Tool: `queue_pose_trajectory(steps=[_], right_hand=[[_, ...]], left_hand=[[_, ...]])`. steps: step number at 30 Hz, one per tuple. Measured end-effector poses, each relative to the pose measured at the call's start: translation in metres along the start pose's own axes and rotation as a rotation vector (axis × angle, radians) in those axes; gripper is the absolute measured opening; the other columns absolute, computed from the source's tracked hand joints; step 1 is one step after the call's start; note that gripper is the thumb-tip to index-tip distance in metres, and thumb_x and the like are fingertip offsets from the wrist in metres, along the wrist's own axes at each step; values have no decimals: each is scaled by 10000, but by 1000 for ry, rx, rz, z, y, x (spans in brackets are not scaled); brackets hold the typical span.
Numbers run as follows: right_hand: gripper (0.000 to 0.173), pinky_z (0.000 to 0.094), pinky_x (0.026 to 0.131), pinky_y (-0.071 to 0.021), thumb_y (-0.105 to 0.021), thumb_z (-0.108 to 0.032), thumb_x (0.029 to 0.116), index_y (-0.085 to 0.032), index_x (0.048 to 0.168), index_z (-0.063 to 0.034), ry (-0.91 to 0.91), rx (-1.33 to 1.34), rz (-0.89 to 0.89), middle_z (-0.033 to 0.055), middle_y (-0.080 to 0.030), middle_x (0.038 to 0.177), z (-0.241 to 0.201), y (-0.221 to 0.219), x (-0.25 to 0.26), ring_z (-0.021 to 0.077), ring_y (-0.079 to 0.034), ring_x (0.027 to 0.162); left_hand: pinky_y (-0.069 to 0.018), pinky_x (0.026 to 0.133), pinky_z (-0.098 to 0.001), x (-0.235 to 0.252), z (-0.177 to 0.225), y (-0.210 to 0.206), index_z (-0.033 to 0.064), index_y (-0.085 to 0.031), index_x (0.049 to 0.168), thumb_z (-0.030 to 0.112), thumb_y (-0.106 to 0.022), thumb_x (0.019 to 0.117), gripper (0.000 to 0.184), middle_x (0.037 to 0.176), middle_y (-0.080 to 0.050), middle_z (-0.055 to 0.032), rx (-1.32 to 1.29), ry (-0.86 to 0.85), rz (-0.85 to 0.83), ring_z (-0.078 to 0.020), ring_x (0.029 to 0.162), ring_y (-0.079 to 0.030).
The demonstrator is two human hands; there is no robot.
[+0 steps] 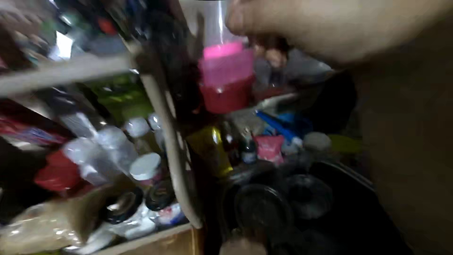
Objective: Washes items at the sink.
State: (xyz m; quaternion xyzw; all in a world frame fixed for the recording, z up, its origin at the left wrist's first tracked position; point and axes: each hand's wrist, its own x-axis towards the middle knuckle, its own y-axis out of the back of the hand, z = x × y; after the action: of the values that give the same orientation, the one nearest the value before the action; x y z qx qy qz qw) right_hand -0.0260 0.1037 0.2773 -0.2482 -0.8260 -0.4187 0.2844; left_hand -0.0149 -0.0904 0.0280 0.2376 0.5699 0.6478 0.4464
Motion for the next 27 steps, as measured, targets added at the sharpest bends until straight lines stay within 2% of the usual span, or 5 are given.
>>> queue_pose_trajectory(steps=[4,8,13,19,27], right_hand=[[151,194,515,-486,-637,-143,958,-719,832,-135,-1,-81,-335,-63,-626,720,63,-27,-118,8,-558,592],[225,483,865,-544,-556,-179,1059,-730,1081,-38,-727,-220,-879,152,-704,1000,145,-79,-213,282,-676,931],[294,579,982,-503,-554,-213,1062,-696,1175,19,-1110,-226,-692,251,-681,1156,221,-93,-286,390,-658,1097],[203,444,745,-594,-564,-118,1056,-718,1119,-1,-1098,105,-163,156,-715,940,247,-78,-278,235,-693,767],[228,587,1027,-470,-619,-110,1003,-719,1132,48,-846,-132,-760,260,-683,1186,236,-159,-269,414,-631,1171]], left_hand=[[-610,761,-514,6,7,-30,38,-699,1238,45,-592,962,296,1103,-715,-202,-35,-15,63,-396,1002,-714],[-608,757,-496,13,10,-58,55,-708,1171,162,-615,970,245,1080,-718,-173,-65,37,20,-367,996,-715],[-595,819,-514,18,11,-38,88,-699,1237,194,-578,1006,281,1125,-722,-155,-115,193,-63,-350,999,-717],[-603,707,-446,26,-2,-15,84,-746,1075,220,-625,1003,196,836,-734,-81,-222,141,381,-209,743,-716],[-535,574,-426,45,1,8,106,-703,1061,258,-655,1002,170,743,-651,-39,-151,35,547,-178,625,-632]])
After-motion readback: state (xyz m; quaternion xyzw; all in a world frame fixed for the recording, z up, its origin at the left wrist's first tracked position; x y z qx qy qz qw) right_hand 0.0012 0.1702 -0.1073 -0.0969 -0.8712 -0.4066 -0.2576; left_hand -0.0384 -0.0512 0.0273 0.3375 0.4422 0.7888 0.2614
